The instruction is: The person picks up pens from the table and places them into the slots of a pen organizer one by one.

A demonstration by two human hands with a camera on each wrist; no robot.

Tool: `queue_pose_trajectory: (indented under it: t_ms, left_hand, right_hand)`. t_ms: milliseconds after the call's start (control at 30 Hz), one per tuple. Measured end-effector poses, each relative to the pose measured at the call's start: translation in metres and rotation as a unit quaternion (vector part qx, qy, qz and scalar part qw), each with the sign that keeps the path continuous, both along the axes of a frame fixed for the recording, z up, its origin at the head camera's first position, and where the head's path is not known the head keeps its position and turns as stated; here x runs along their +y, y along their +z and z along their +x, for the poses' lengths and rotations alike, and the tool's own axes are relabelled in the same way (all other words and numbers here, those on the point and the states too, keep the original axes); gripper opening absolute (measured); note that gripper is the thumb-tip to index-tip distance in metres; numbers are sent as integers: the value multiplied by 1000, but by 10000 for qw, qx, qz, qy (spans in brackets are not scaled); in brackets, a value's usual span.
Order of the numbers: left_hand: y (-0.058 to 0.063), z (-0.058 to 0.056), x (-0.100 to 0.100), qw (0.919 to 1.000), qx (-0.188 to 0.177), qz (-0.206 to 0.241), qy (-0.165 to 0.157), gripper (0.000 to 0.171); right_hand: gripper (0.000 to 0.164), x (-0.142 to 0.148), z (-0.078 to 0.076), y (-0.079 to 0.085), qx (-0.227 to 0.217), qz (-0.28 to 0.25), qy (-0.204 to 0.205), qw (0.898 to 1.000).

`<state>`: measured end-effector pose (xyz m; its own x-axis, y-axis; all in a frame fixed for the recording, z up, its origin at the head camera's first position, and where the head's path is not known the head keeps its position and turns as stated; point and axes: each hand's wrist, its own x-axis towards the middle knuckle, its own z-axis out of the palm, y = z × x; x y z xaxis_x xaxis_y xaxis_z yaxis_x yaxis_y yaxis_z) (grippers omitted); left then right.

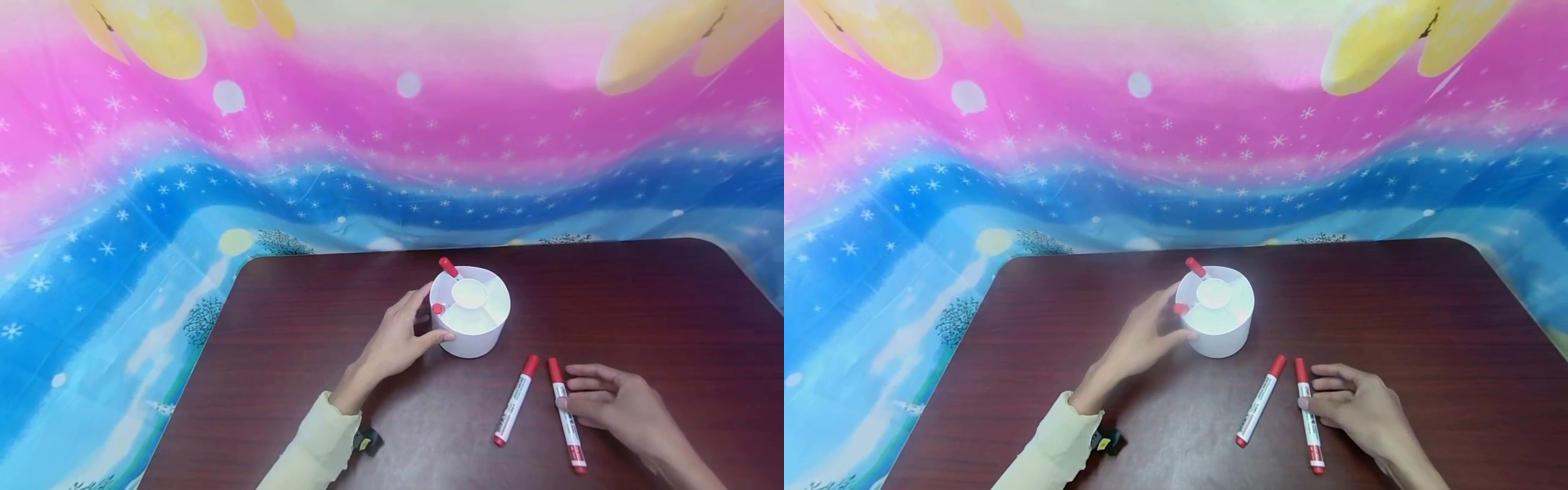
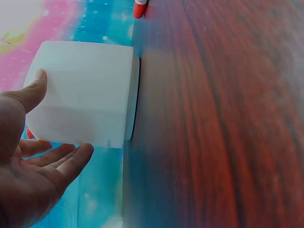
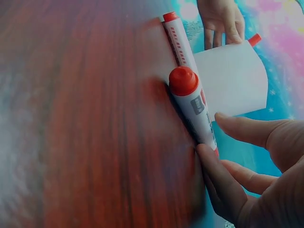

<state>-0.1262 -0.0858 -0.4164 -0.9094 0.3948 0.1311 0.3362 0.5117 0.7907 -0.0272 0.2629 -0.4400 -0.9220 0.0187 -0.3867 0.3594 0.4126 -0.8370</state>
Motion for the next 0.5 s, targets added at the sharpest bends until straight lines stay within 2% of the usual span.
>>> queue_pose_trajectory:
  t_ms: [133, 267, 367, 500]
  left_hand:
    - [-1, 0, 0, 10000, -35, -9, 19, 93]
    - [-1, 0, 0, 10000, -78, -16, 37, 94]
    - [-1, -1, 1, 10000, -85, -8, 42, 93]
    - [-1, 0, 1, 10000, -80, -21, 35, 93]
  right_hand:
    - [89, -5, -3, 1, 17, 679, 48, 9977]
    - [82, -7, -4, 1, 251, 1120, 167, 9933]
    - [76, -5, -4, 1, 329, 955, 253, 9946]
    - [74, -2, -5, -1, 300, 385, 317, 9983]
